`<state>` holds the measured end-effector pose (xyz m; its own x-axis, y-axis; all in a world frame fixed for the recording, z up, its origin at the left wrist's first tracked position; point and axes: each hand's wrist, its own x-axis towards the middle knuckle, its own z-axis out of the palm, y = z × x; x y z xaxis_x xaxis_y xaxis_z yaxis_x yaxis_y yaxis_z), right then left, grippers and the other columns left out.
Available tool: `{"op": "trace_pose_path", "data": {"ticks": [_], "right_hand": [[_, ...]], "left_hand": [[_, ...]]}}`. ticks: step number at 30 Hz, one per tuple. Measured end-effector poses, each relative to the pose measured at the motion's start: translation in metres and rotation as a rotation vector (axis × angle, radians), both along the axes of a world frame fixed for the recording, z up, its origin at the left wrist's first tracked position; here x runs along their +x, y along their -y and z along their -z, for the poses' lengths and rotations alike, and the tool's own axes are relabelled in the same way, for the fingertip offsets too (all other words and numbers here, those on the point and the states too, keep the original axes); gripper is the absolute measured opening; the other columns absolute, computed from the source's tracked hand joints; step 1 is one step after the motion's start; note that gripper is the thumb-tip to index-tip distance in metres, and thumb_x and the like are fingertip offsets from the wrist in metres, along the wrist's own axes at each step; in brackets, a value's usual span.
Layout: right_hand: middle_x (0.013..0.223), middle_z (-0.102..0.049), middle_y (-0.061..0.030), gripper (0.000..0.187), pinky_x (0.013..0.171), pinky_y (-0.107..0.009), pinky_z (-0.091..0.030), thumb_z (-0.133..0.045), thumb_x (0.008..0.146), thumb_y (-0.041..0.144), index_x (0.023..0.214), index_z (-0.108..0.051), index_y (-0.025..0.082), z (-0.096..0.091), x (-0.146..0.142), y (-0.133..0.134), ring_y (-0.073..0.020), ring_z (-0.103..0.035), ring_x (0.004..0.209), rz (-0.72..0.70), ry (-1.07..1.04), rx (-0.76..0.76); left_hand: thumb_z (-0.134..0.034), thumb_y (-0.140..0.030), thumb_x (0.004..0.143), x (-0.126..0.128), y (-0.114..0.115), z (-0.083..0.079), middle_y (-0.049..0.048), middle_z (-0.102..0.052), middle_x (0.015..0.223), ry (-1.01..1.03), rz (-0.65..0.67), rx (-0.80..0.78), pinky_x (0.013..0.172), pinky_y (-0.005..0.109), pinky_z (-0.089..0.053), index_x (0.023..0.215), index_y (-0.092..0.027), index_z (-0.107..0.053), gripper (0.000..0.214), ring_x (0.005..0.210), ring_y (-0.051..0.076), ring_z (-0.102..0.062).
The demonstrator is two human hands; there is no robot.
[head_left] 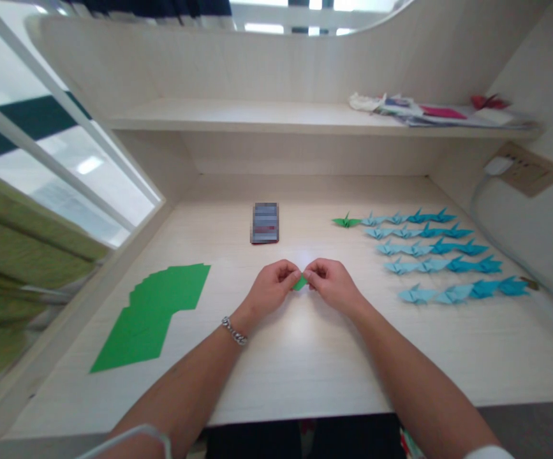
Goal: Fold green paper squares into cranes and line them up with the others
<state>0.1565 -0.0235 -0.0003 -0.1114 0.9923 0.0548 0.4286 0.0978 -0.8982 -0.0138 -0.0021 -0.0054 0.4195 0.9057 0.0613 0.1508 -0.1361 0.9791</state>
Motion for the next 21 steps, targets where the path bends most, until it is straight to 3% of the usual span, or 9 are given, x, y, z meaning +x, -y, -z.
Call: {"op": "trace_pose_path", "data": {"ticks": [5,10,15,21], "right_hand": [[0.062,-0.063,-0.0011,0.015,0.055,-0.023,-0.041,-0.055,0.079,0.027,0.075,-0.064,0.016,0.0001,-0.0014,0.0001,-0.0127,-0.058,0.058,-0.025,-0.031,-0.055],[0.062,-0.063,-0.0011,0.015,0.057,-0.023,-0.042,-0.055,0.079,0.026,0.075,-0.065,0.016,-0.0034,-0.0008,0.0021,-0.0122,-0.057,0.059,0.017,-0.018,0.008],[0.065,-0.065,-0.0029,0.016,0.057,-0.023,-0.045,-0.055,0.079,0.028,0.075,-0.063,0.015,0.0019,0.0018,-0.0021,-0.0126,-0.060,0.058,-0.021,-0.131,-0.101],[0.063,-0.065,-0.0025,0.015,0.055,-0.024,-0.045,-0.056,0.078,0.028,0.073,-0.063,0.015,0.0002,0.0016,-0.0016,-0.0123,-0.058,0.056,0.048,-0.116,-0.042]], "left_hand": [[-0.054,-0.033,0.083,-0.0020,0.0001,0.0046,0.0008,-0.058,0.068,-0.124,-0.030,0.143,0.058,0.024,-0.041,0.079,-0.014,-0.060,0.020,0.062,0.012,-0.052],[-0.053,-0.036,0.084,-0.0023,0.0001,0.0048,0.0022,-0.060,0.071,-0.136,-0.020,0.141,0.058,0.024,-0.041,0.084,-0.014,-0.061,0.023,0.064,0.012,-0.053],[-0.055,-0.036,0.083,-0.0046,-0.0020,0.0038,0.0009,-0.058,0.067,-0.159,-0.072,0.169,0.056,0.023,-0.039,0.081,-0.014,-0.061,0.022,0.061,0.012,-0.050],[-0.056,-0.038,0.082,-0.0037,-0.0027,0.0038,0.0021,-0.060,0.068,-0.094,-0.057,0.104,0.056,0.023,-0.040,0.080,-0.014,-0.063,0.026,0.061,0.012,-0.052]]}}
